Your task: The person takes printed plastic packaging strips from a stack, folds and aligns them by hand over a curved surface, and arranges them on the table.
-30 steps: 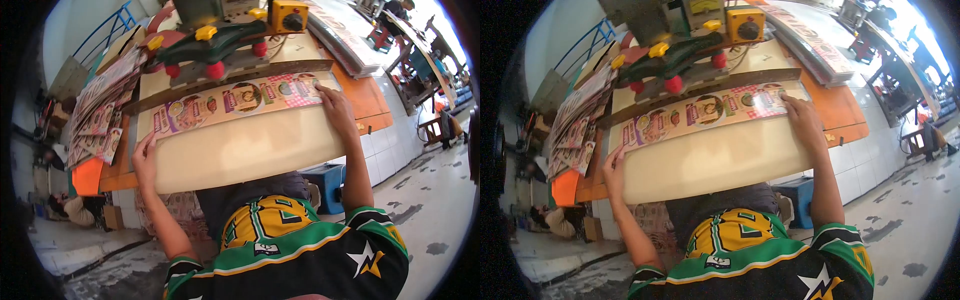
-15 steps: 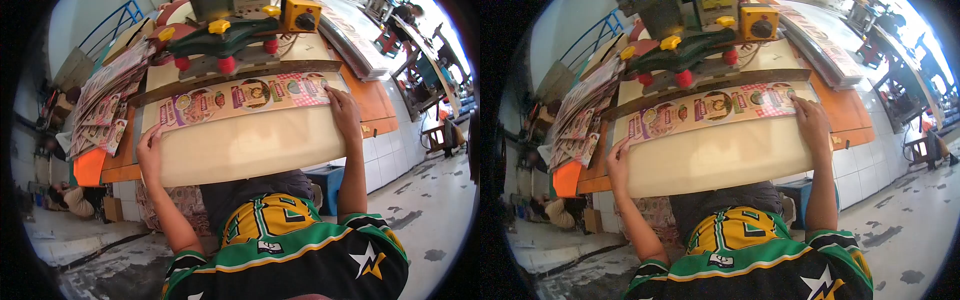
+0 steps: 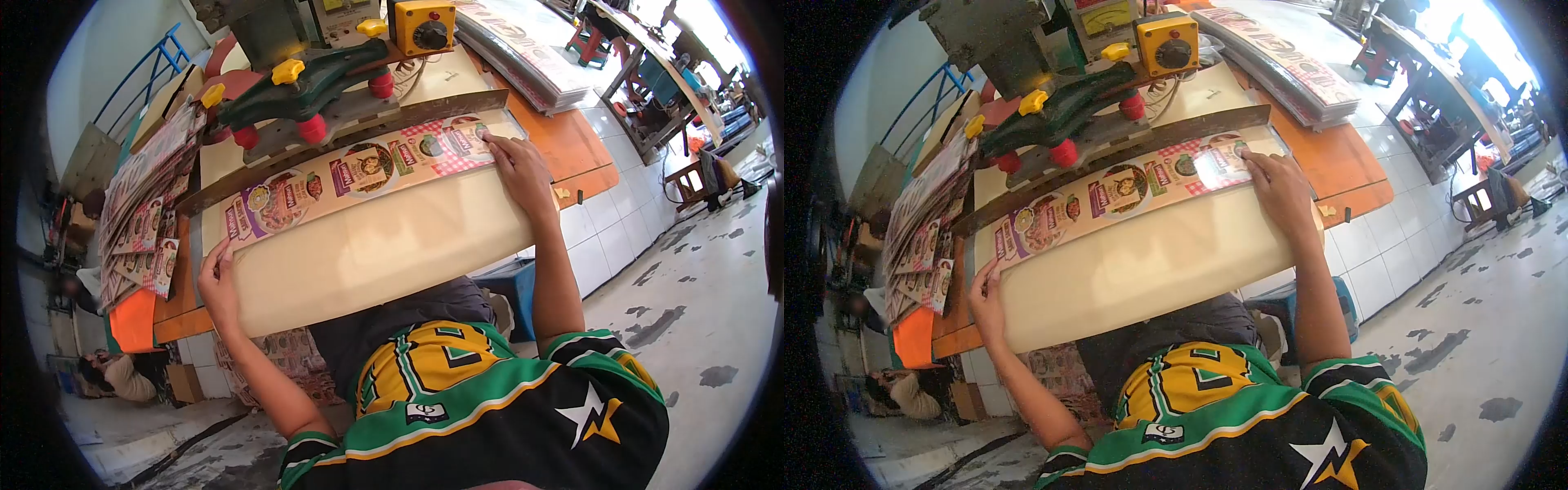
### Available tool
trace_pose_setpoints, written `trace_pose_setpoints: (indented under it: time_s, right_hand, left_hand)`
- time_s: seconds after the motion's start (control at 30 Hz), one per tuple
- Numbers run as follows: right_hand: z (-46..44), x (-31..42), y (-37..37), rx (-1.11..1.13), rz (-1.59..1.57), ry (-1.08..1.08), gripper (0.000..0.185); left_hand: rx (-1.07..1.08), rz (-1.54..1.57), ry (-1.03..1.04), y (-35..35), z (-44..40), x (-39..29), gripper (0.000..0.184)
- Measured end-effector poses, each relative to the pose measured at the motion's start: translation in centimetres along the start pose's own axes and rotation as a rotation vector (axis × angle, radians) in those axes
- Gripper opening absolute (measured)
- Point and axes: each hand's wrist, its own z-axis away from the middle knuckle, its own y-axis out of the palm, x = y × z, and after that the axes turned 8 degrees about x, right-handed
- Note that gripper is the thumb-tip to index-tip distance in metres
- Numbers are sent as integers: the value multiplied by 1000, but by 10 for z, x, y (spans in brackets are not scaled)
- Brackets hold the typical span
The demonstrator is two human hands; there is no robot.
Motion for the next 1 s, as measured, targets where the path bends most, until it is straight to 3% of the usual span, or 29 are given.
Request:
trace_pose_setpoints:
  time_s: [1.0]
  right_hand:
    - [-1, 1, -1, 21, -16, 16, 28]
  left_hand:
    - [-28, -40, 35, 1, 2, -4, 29]
